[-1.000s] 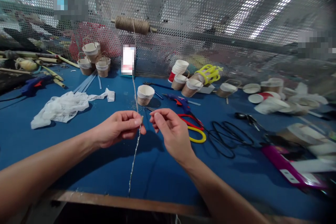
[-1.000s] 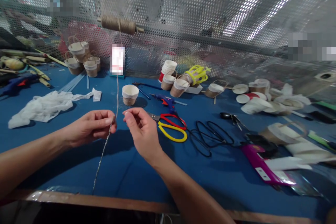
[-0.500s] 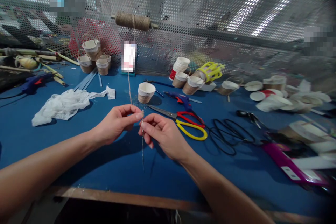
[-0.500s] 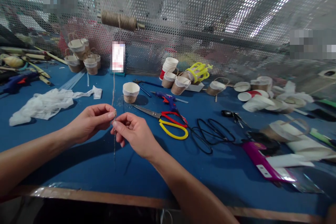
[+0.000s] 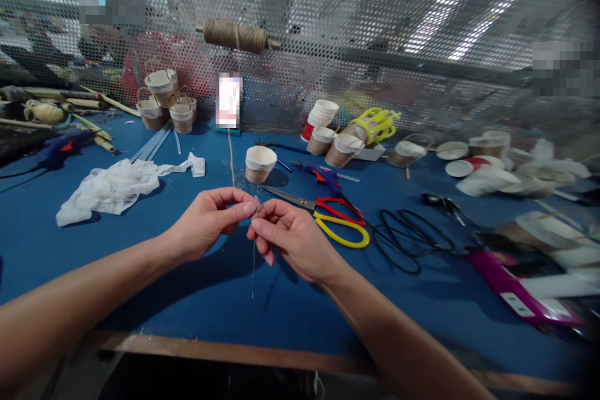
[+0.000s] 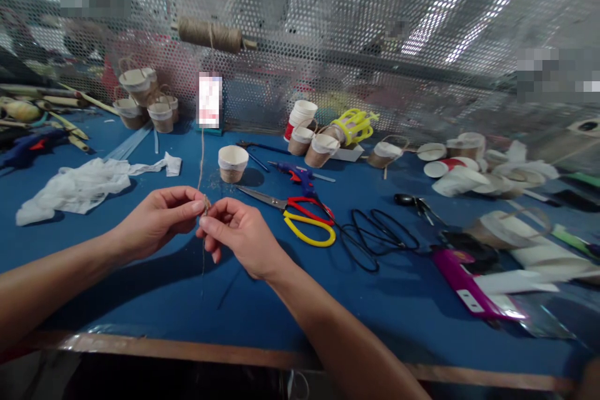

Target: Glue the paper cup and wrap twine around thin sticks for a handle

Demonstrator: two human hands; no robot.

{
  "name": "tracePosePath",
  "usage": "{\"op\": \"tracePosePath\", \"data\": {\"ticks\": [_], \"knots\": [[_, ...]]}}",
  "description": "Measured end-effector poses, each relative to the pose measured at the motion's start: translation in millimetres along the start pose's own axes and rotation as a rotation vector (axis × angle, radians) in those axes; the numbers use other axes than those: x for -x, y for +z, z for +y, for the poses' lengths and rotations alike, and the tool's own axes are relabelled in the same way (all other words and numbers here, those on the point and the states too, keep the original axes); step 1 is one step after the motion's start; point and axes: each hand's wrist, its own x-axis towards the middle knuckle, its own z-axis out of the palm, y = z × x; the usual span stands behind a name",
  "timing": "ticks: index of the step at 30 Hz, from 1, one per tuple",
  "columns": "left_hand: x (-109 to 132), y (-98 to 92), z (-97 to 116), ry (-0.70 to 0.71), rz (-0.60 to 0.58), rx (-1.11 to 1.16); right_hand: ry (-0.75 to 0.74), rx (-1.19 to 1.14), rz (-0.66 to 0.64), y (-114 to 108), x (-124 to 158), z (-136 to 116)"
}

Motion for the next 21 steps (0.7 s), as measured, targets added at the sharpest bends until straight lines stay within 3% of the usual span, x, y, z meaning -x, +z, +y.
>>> {"op": "tracePosePath", "data": {"ticks": [21], "knots": [[2.9,5.7,-0.2,0.071,0.097,-0.045,-0.118,0.369,0.175,3.5,3.8,-3.8]]}}
